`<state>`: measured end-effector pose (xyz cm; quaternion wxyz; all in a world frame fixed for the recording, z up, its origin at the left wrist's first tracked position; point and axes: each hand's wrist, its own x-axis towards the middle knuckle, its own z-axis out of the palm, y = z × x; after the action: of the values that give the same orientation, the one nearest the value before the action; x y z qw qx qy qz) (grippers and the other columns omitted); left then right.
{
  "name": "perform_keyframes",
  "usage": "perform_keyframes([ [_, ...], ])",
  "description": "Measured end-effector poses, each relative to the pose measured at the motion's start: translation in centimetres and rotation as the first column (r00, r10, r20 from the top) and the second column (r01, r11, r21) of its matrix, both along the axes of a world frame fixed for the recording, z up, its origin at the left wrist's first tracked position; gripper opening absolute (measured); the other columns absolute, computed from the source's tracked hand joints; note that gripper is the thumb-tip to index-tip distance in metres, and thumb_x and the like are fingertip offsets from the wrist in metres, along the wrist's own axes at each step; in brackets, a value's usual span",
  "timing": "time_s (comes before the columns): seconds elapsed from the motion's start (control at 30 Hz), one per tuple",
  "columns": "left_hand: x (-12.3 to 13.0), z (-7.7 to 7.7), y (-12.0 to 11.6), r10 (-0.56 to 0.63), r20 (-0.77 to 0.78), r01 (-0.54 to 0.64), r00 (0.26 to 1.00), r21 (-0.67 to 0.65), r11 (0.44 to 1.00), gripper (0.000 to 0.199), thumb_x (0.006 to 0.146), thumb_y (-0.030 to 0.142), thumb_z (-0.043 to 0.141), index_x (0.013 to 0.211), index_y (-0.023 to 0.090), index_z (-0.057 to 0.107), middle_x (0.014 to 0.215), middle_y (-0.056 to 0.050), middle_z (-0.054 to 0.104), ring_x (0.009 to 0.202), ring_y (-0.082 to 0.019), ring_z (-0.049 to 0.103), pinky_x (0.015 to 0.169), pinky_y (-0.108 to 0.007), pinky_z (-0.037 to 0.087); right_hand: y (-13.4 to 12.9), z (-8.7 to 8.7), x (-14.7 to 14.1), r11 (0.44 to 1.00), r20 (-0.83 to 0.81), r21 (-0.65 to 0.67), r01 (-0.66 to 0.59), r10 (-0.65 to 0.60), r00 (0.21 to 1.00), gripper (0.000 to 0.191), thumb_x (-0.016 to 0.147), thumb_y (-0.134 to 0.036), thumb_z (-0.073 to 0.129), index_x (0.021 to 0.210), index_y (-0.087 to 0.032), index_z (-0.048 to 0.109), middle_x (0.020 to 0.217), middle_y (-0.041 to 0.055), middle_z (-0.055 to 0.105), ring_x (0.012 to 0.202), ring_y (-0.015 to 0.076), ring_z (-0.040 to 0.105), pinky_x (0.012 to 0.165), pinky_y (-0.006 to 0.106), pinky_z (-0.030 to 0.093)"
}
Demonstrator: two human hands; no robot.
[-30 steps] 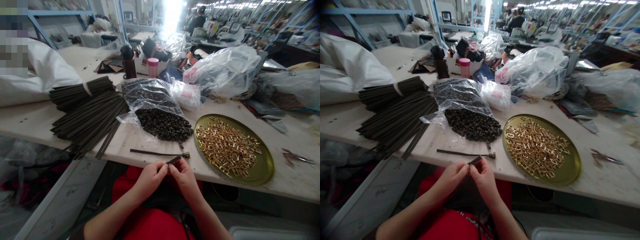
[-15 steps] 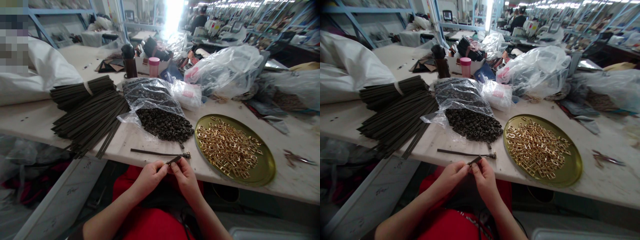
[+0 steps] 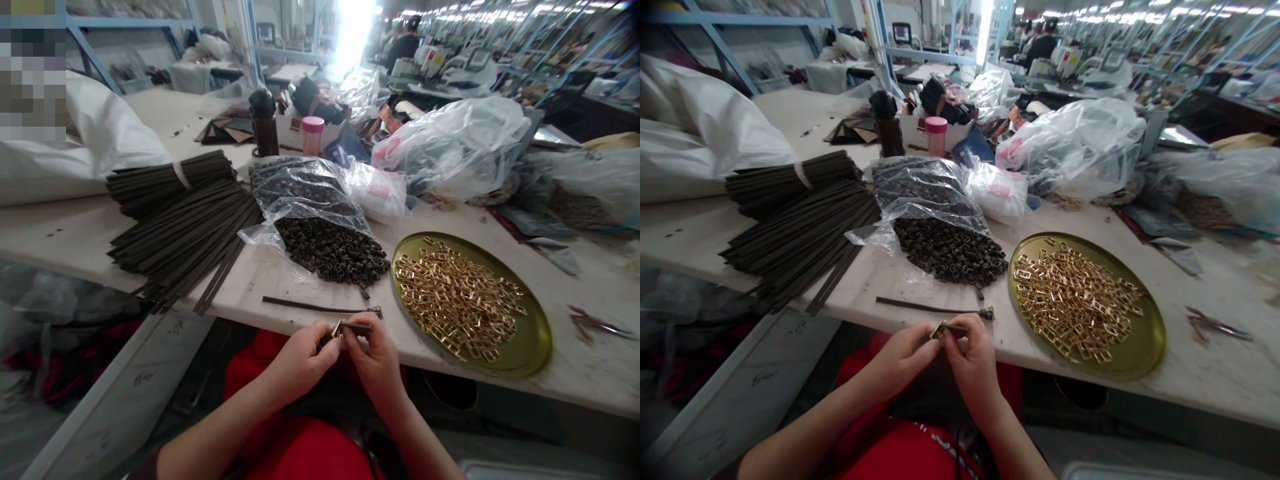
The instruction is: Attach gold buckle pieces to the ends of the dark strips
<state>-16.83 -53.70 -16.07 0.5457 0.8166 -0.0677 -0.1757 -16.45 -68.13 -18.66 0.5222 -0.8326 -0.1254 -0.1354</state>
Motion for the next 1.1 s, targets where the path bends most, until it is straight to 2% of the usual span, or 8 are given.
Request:
perform_keyframes([
  [0.13,0.3,-0.2,0.3,0.01,0.017,-0.01,1.0,0.013,1.0,0.027,0.085,0.035,0.041,0.066,0.017,0.044,0.063,0.005,0.044,0.062,-0.011,0.041,0.056,-0.022,0.029,-0.1,-0.2,-0.5,0.992,0.124,-0.126,0.032,-0.016,0.992,0.01,0.082,-0.013,0.052,0.087,-0.021,0.052,0.083,0.0028,0.054,0.078,0.0155,0.054,0.068,0.028,0.046],
  [0.23,0.5,-0.7,0.4,0.037,0.021,-0.038,0.999,0.018,0.999,0.03,0.086,0.037,0.04,0.066,0.016,0.045,0.063,0.004,0.045,0.062,-0.011,0.042,0.056,-0.022,0.03,-0.1,-0.2,-1.0,0.975,0.186,-0.216,-0.052,0.094,0.978,0.024,0.083,-0.009,0.049,0.103,-0.021,0.053,0.094,0.0061,0.056,0.086,0.0165,0.055,0.075,0.029,0.047],
  [0.33,0.7,-0.9,0.7,0.019,0.014,-0.02,1.0,0.057,0.998,0.031,0.086,0.039,0.04,0.066,0.016,0.047,0.062,0.004,0.045,0.061,-0.011,0.042,0.055,-0.022,0.029,-0.4,0.0,-1.1,0.975,0.132,-0.15,-0.165,0.186,0.974,0.028,0.085,-0.009,0.045,0.109,-0.021,0.052,0.098,0.007,0.057,0.09,0.0161,0.055,0.078,0.029,0.047],
  [0.5,0.7,-0.9,0.9,-0.042,0.016,0.039,0.999,0.194,0.98,0.029,0.084,0.037,0.042,0.062,0.017,0.044,0.058,0.004,0.045,0.057,-0.011,0.042,0.051,-0.022,0.025,-1.0,0.4,-0.2,0.976,0.006,-0.029,-0.216,0.216,0.976,0.008,0.084,-0.017,0.053,0.088,-0.021,0.058,0.081,0.0018,0.055,0.075,0.0134,0.055,0.065,0.025,0.046],
  [0.63,0.8,-0.7,0.8,-0.08,0.027,0.07,0.996,0.251,0.965,0.025,0.083,0.032,0.041,0.065,0.017,0.049,0.062,0.002,0.052,0.059,-0.013,0.046,0.052,-0.022,0.027,-1.5,0.3,0.5,0.942,-0.071,-0.02,-0.336,0.334,0.94,0.017,0.083,-0.021,0.054,0.099,-0.024,0.059,0.083,0.0017,0.053,0.075,0.0135,0.054,0.065,0.025,0.046],
  [0.73,0.9,-0.5,0.7,-0.119,-0.003,0.117,0.993,0.235,0.965,0.026,0.084,0.032,0.039,0.069,0.016,0.053,0.066,0.0,0.056,0.062,-0.014,0.049,0.054,-0.022,0.031,-1.8,0.1,0.7,0.925,-0.12,-0.004,-0.379,0.376,0.919,0.014,0.082,-0.023,0.056,0.095,-0.025,0.061,0.081,0.0011,0.051,0.074,0.0136,0.053,0.065,0.025,0.045],
  [0.87,0.8,-0.1,0.7,-0.199,-0.055,0.205,0.979,0.155,0.966,0.029,0.085,0.035,0.038,0.08,0.015,0.058,0.076,-0.002,0.062,0.068,-0.015,0.052,0.058,-0.023,0.036,-2.0,0.1,0.8,0.931,-0.161,0.034,-0.364,0.365,0.917,0.005,0.08,-0.026,0.059,0.083,-0.022,0.058,0.079,0.0007,0.049,0.073,0.0139,0.051,0.064,0.026,0.043],
  [1.1,0.3,0.0,0.6,-0.231,-0.066,0.237,0.971,0.115,0.965,0.021,0.083,0.028,0.04,0.08,0.014,0.055,0.078,-0.002,0.06,0.072,-0.016,0.053,0.061,-0.023,0.037,-2.1,0.9,1.0,0.929,-0.254,0.015,-0.369,0.361,0.897,0.012,0.08,-0.02,0.055,0.069,-0.019,0.048,0.076,-0.0005,0.045,0.072,0.0127,0.045,0.064,0.024,0.037],
])
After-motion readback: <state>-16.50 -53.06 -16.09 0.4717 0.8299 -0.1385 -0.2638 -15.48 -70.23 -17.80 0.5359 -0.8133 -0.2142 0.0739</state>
